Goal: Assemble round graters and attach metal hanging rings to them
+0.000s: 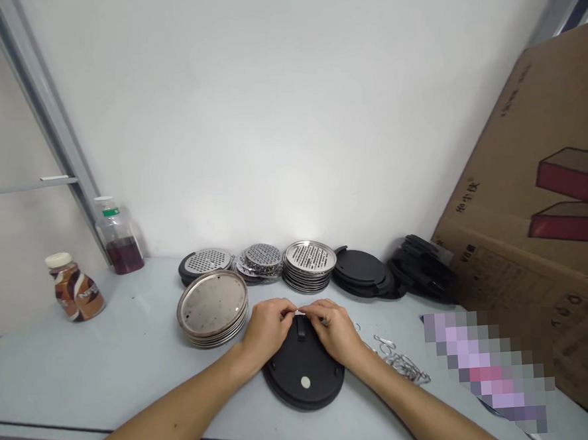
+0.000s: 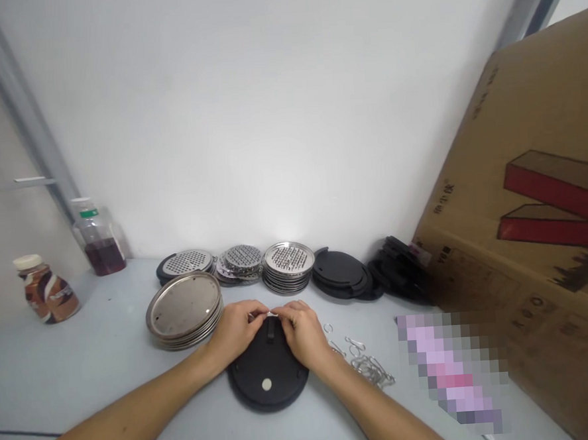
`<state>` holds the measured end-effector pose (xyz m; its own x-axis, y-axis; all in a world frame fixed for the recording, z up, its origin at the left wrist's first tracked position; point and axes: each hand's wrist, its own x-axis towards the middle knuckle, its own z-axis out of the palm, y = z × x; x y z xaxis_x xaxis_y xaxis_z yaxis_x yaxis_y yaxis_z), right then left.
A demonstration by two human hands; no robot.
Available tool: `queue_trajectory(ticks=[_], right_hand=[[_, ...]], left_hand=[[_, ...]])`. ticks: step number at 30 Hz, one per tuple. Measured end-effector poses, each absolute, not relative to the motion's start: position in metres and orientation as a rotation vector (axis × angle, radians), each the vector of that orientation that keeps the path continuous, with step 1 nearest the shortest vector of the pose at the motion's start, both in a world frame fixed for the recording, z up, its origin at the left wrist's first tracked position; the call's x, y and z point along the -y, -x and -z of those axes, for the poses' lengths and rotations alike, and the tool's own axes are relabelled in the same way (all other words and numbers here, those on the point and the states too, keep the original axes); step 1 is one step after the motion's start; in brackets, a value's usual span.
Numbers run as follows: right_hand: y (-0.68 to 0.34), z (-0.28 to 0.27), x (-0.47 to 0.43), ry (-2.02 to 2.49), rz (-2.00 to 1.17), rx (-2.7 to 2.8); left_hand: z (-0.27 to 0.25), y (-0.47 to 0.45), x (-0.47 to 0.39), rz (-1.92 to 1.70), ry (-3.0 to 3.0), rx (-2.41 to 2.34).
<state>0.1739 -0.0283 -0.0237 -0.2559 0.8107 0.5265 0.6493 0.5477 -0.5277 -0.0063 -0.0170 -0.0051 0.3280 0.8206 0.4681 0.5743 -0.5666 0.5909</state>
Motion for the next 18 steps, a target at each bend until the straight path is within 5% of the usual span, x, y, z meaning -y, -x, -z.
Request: queue_trajectory(ticks=[18], right_hand=[[-0.1700, 0.0170, 0.0328, 1.168, -0.227, 2.058]], left_hand=[[0.0093, 0.0059, 0.0158, -1.017, -2.451, -1.237]])
